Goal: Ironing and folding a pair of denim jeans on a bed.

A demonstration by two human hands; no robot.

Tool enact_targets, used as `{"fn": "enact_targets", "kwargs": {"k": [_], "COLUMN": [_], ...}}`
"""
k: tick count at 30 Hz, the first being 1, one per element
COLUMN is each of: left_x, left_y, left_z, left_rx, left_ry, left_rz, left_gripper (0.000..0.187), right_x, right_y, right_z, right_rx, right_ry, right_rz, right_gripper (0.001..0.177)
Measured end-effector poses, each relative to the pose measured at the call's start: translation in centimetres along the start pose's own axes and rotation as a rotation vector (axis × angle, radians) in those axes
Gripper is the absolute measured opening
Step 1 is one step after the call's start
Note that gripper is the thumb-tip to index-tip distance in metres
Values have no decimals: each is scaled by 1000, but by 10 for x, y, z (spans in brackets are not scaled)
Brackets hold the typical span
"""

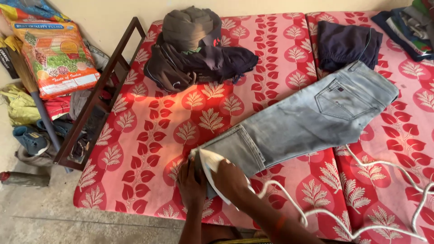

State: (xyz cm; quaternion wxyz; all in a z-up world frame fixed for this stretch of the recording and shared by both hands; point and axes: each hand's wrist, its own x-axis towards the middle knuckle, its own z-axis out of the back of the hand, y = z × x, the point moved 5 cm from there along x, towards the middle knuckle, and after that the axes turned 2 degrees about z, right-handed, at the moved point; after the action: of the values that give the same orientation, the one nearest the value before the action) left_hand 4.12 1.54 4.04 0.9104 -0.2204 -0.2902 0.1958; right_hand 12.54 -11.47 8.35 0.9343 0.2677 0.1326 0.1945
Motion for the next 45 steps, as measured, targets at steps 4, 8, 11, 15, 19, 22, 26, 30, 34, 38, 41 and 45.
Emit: {"fn": "enact_targets", "kwargs": {"k": [4, 8, 11, 15, 19, 22, 26, 30, 34, 38, 41, 45], "left_x": [2, -1, 0, 1, -3, 0, 1, 2, 1, -7, -12, -25], "left_y": [3, 1, 4, 9, 4, 6, 6, 4, 16, 17, 4, 18], "left_z": [-1, -3, -5, -7, -8, -7, -3, -2, -12, -19, -20, -45], "left_rx": [-6, 14, 20, 65, 54, 43, 59, 58, 22, 29, 32, -106], "left_ry": [-7, 3, 2, -1, 24, 25, 4, 5, -7, 8, 47, 6], "left_rz": [1, 7, 7, 3, 20, 37, 22, 14, 6, 23, 132, 272], "left_gripper": [50, 51, 51, 51, 51, 50, 51, 52, 51, 55, 62, 76], "right_x": [15, 34, 51, 59, 41, 16, -33, -34, -80, -81, -101, -128], "right_y": [-12, -26, -32, -51, -60, -59, -75, -245, -301, -500, -503, -532], "right_z": [9, 8, 11, 22, 30, 42, 69, 25, 105, 101, 122, 133], "right_rx": [3, -11, -44, -101, -129, -37, 292, 1146, 1179, 1645, 1828, 1226], "right_ry": [-50, -126, -197, -272, -308, -258, -50, -103, -298, -512, -614, -639], "right_rz": [-16, -53, -80, -111, -146, -218, -313, -247, -371, -145, -275, -700], "right_gripper": [47, 44, 42, 43, 43, 42, 43, 43, 37, 40, 44, 60]}}
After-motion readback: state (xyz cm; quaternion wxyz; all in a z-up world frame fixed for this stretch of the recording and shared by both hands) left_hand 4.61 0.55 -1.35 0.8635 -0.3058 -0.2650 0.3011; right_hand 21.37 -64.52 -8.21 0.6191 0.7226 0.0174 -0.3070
